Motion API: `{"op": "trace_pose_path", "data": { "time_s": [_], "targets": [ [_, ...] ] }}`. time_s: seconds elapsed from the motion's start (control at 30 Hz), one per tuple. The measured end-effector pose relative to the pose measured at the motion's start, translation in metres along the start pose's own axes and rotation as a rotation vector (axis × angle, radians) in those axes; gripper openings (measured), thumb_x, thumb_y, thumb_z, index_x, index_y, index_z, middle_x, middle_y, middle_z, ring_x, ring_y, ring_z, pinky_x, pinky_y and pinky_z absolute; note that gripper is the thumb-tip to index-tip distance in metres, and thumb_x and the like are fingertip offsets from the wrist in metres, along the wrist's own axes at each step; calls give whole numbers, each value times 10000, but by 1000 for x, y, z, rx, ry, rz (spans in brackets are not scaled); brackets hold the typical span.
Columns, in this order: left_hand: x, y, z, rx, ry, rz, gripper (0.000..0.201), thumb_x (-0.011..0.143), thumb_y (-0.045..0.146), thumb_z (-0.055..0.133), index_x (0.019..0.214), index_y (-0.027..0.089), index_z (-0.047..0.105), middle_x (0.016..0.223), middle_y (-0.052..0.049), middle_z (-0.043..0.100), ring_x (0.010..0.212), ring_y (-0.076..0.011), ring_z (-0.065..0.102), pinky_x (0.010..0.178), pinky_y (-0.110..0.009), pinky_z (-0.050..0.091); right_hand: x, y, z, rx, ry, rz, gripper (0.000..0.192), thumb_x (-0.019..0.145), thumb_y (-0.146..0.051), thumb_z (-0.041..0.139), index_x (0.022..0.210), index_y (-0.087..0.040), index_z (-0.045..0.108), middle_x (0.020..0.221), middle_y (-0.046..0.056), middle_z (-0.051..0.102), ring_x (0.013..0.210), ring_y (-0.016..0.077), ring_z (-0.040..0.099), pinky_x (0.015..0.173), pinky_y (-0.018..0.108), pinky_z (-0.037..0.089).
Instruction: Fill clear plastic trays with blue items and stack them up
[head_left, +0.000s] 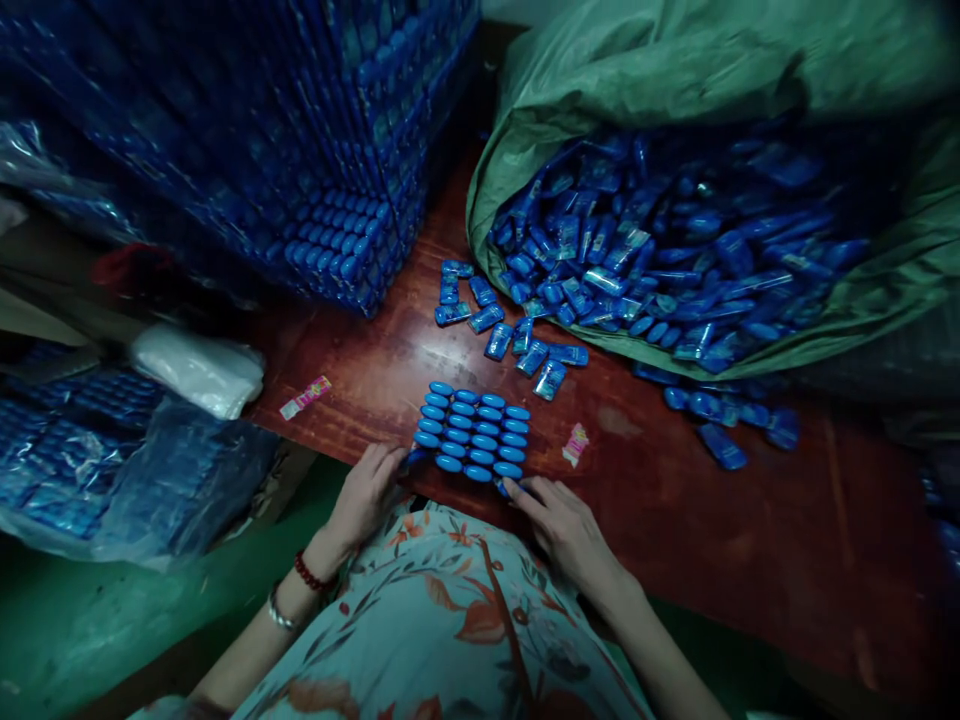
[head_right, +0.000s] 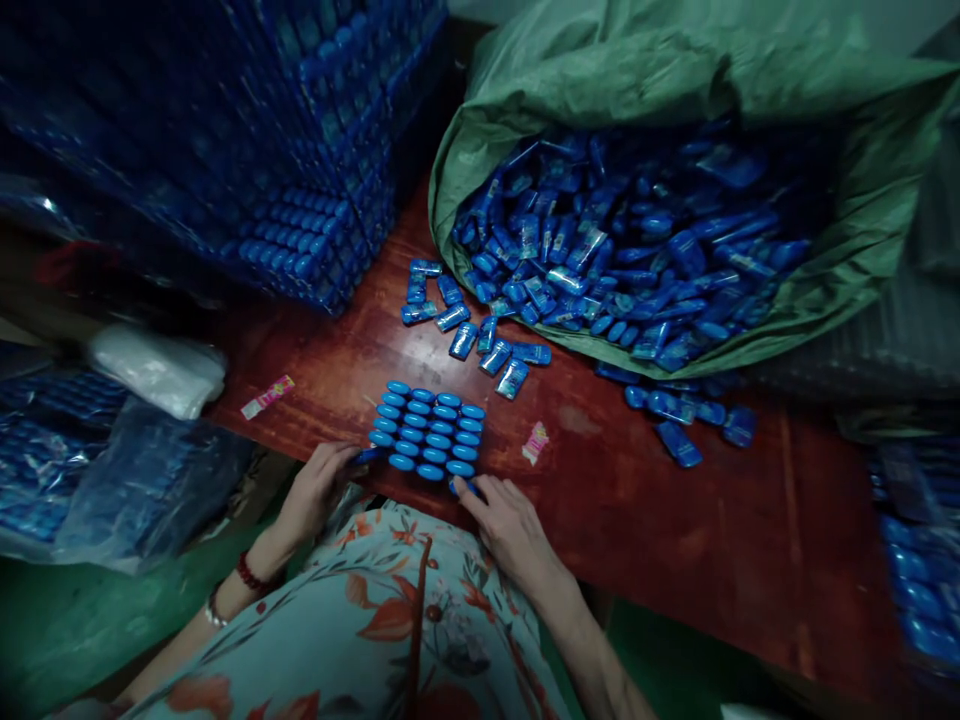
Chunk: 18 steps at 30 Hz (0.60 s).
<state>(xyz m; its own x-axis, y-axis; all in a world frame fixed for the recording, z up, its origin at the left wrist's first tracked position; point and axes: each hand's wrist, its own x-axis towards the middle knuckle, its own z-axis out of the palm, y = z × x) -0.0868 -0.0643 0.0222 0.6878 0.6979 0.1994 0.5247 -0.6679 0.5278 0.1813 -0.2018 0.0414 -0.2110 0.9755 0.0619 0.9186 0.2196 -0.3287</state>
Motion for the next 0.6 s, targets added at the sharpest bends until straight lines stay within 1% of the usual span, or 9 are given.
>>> {"op": "trace_pose_path", "data": {
  "time_s": [0.07,0.13,0.23,0.3,0.37,0.43,0.5,0.57,0.6],
  "targets": [
    [5,0,-2,60,-37,145,314,900,141,420,1202,161,506,1015,-114,606,878,-201,540,749,-332,503,1,-1,-2,-11,-17,7,500,792,1,374,1226,-187,537,910,67,602,783,171,553,708,297,458],
    [14,1,-7,118,-100,262,328,900,122,399,1205,149,514,1037,-129,613,874,-206,535,751,-337,503,5,-3,-5,-43,-35,9,495,793,4,378,1214,-199,542,935,68,613,840,179,568,764,316,460],
    [28,4,-13,186,-244,392,328,907,102,351,1173,135,541,1009,-127,626,860,-204,534,757,-334,504,17,-8,-8,-116,-68,-8,470,803,7,402,1183,-220,561,972,67,635,894,186,585,831,337,443],
    [33,3,-13,193,-287,452,324,907,112,357,1171,124,545,1001,-130,626,888,-212,531,774,-339,501,26,-12,-7,-166,-103,-15,411,811,-8,440,1129,-218,594,941,61,650,840,182,597,790,319,444],
    [31,-2,-11,183,-254,472,340,903,129,376,1207,124,529,1038,-142,614,920,-218,524,783,-343,494,31,-14,-5,-197,-112,-2,351,823,-32,473,1085,-213,619,886,52,658,760,172,596,716,297,436],
    [25,-10,-6,172,-168,458,370,906,161,401,1261,157,507,1088,-143,593,916,-213,523,764,-330,484,28,-15,-1,-207,-71,12,329,844,-57,481,1097,-210,625,823,40,653,697,162,583,665,289,417],
    [19,-16,-1,159,-54,402,408,914,206,425,1318,233,475,1134,-122,569,937,-209,527,784,-330,468,20,-15,3,-208,27,32,331,883,-106,471,1168,-209,603,752,26,630,647,152,564,657,289,404],
    [19,-17,8,128,64,279,458,925,261,426,1381,298,402,1236,-113,519,1059,-235,508,882,-378,436,16,-15,8,-195,180,78,359,924,-198,463,1275,-210,538,701,14,598,622,144,547,668,287,402],
    [22,-14,13,111,102,197,490,929,299,417,1414,308,346,1315,-118,469,1151,-262,469,943,-419,402,17,-15,10,-181,262,116,397,935,-256,459,1329,-217,488,723,21,599,650,150,555,687,292,409]
  ]
}}
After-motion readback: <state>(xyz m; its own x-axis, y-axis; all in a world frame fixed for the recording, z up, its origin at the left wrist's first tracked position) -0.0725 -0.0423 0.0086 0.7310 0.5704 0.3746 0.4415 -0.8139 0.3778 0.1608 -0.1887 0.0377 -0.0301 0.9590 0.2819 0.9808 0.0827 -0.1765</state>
